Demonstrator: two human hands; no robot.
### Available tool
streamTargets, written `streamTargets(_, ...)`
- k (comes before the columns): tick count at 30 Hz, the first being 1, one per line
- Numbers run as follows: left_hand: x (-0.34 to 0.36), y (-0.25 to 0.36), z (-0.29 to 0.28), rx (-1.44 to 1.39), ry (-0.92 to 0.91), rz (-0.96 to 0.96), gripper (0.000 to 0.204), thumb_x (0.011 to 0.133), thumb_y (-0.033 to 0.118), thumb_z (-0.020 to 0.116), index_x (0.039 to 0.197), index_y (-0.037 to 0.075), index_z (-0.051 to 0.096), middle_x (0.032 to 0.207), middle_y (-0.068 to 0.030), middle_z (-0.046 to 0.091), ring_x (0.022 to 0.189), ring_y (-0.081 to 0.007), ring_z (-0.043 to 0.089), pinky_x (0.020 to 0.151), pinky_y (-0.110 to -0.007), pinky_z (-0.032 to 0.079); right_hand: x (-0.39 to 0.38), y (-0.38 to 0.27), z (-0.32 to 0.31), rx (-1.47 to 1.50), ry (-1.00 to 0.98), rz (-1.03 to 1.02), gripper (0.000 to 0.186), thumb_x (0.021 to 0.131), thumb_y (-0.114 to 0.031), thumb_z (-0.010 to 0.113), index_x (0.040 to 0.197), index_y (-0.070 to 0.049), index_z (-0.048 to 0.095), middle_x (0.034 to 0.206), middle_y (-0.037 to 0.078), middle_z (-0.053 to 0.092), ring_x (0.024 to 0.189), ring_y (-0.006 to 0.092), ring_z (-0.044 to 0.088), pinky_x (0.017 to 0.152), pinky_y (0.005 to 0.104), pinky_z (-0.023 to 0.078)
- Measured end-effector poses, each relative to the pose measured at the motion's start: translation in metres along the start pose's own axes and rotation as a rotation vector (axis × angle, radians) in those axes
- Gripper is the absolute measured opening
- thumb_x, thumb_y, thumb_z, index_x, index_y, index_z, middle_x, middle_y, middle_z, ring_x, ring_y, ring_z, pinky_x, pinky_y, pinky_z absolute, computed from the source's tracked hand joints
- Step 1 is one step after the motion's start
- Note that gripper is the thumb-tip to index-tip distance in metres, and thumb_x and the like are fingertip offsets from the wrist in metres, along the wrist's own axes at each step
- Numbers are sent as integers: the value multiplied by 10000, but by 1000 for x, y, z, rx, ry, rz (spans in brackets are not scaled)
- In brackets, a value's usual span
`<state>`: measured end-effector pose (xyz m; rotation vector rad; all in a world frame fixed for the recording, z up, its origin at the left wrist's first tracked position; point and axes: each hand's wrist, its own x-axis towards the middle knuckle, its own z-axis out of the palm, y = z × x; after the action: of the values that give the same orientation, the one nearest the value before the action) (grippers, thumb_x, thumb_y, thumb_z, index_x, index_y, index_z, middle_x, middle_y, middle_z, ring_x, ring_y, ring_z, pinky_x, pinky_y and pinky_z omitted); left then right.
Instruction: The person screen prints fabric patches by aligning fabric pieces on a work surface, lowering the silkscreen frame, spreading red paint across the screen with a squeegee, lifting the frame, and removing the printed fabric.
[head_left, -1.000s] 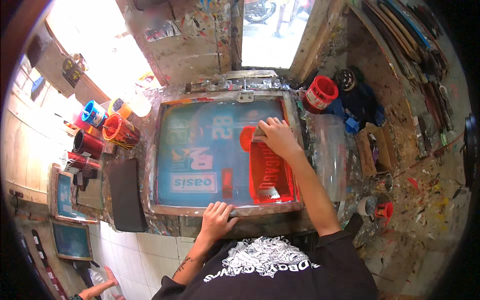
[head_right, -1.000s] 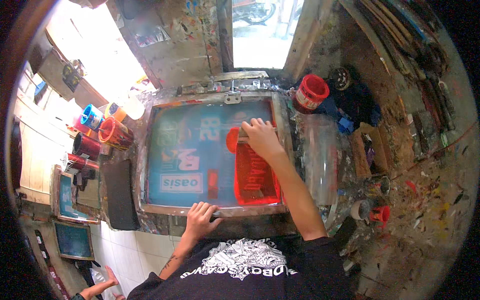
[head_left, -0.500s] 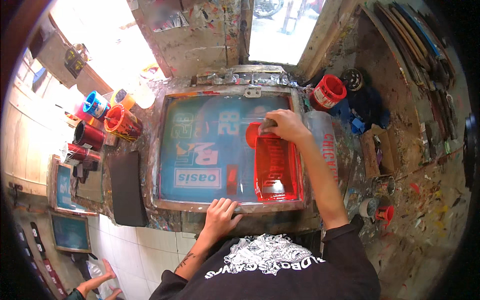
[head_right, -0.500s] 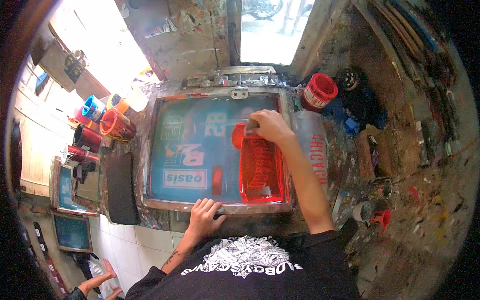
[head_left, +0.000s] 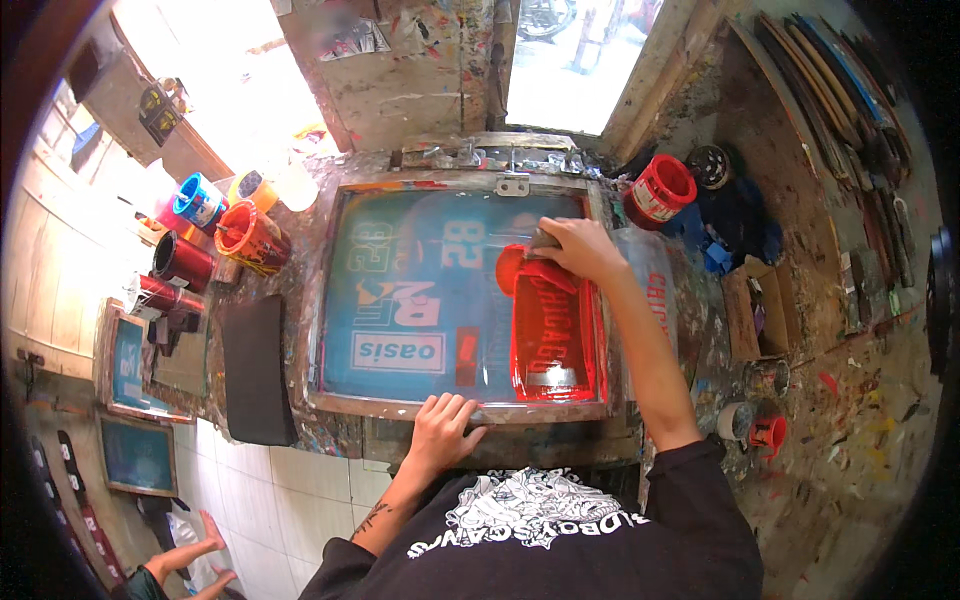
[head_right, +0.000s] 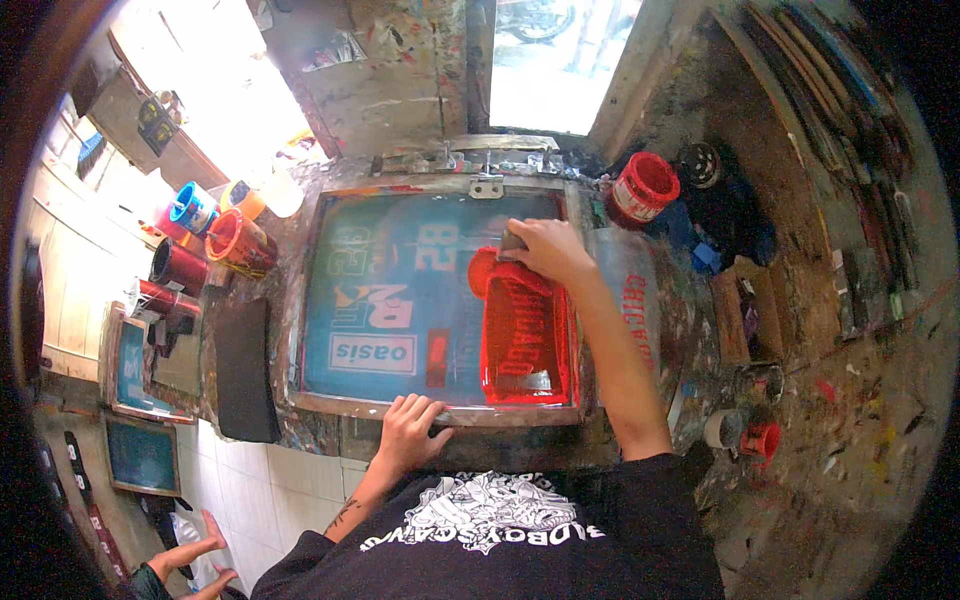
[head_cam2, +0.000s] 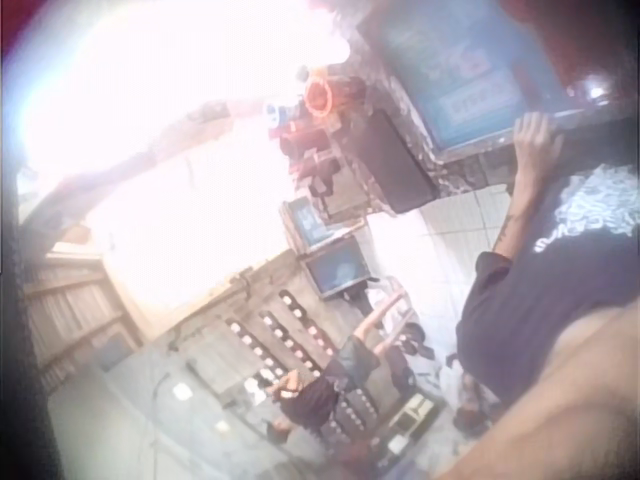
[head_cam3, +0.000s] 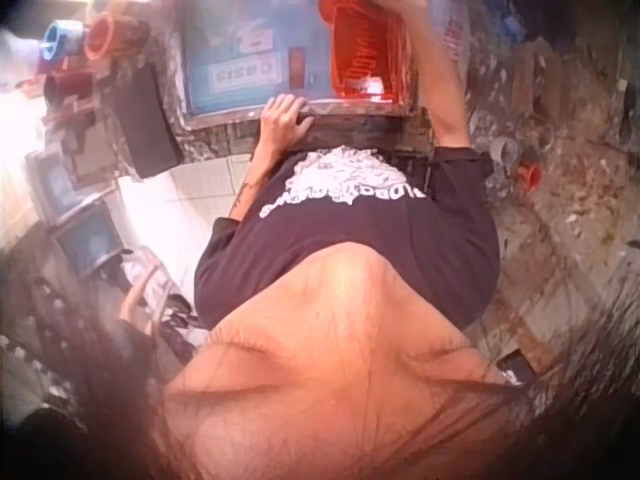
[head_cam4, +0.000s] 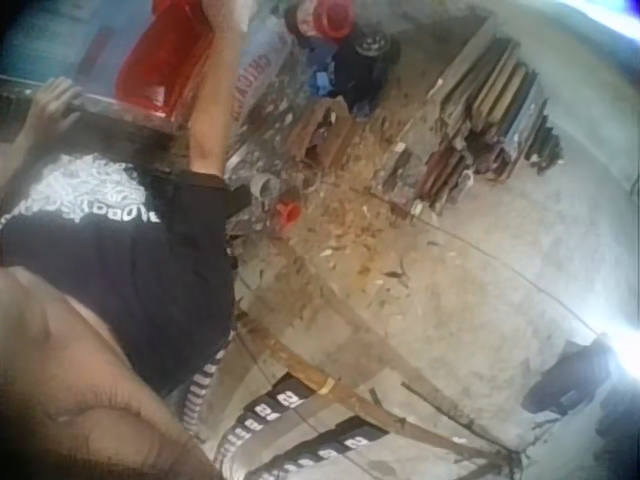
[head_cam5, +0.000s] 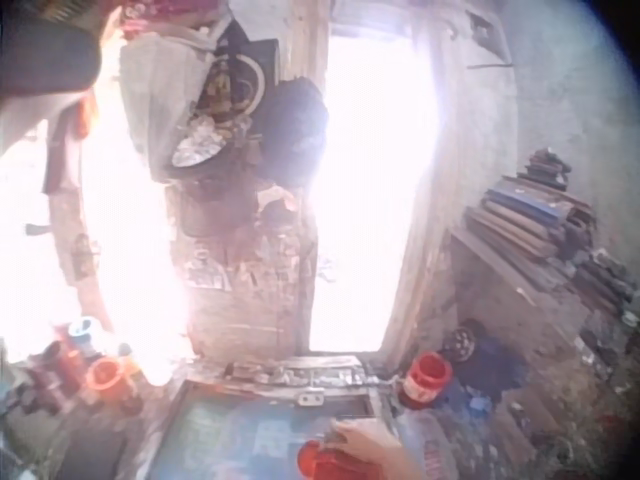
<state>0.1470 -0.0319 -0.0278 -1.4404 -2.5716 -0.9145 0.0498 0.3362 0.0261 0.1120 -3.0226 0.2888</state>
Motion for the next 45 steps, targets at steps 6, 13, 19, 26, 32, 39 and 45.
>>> streamTargets(6, -4, -2, -3, 33, -23, -19, 409, 677, 242, 858, 986, 54, 666, 866, -77, 583, 850, -266, 592, 753, -391, 459, -100, -82, 36, -151, 266, -29, 151, 972, -295, 614, 980, -145, 637, 824, 65, 637, 775, 263, 675, 645, 423, 551)
streamTargets(13, -1, -3, 0, 47, -8, -3, 412, 677, 239, 857, 994, 56, 669, 879, -74, 592, 855, -268, 589, 757, -395, 463, -199, -150, 36, -125, 255, 7, 190, 857, -215, 663, 1012, -118, 612, 909, 50, 625, 885, 237, 670, 764, 413, 543)
streamTargets(19, -2, 1, -7, 43, 72, 14, 430, 690, 235, 870, 1027, 42, 686, 924, -77, 645, 875, -269, 612, 773, -394, 478, -218, -176, 0, 40, 187, 114, 534, 854, -397, 768, 1231, -57, 604, 1226, 189, 564, 1181, 369, 540, 1024, 506, 420)
streamTargets(26, 72, 40, -112, 117, 161, 111, 445, 733, 295, 889, 1043, 38, 699, 957, -94, 675, 892, -263, 618, 792, -391, 480, -178, -150, -87, -293, 374, -18, 805, 600, -460, 889, 1262, -91, 617, 1081, 123, 578, 1007, 319, 598, 892, 483, 473)
streamTargets(32, 130, 53, -116, 240, 726, 350, 367, 763, 187, 886, 1053, 75, 691, 1008, -67, 660, 951, -245, 612, 858, -428, 470, -78, -99, -216, -164, 508, -180, 814, 491, -430, 913, 1181, -95, 642, 958, 115, 663, 898, 344, 668, 824, 471, 525)
streamTargets(39, 195, -97, 75, 249, 330, 218, 395, 960, 292, 675, 1238, 12, 684, 1252, -147, 706, 1152, -328, 651, 1032, -470, 439, -15, -90, -286, -135, 421, -73, 804, 601, -619, 850, 1111, -15, 699, 999, 180, 744, 911, 346, 714, 855, 419, 555)
streamTargets(45, 142, -103, -11, -36, 226, -359, 231, 971, 236, 681, 1104, 61, 755, 1029, -90, 763, 968, -240, 703, 870, -378, 503, 25, -69, -310, -45, 152, 6, 870, 606, -431, 923, 1307, -15, 620, 1200, 164, 688, 1091, 298, 681, 955, 421, 509)
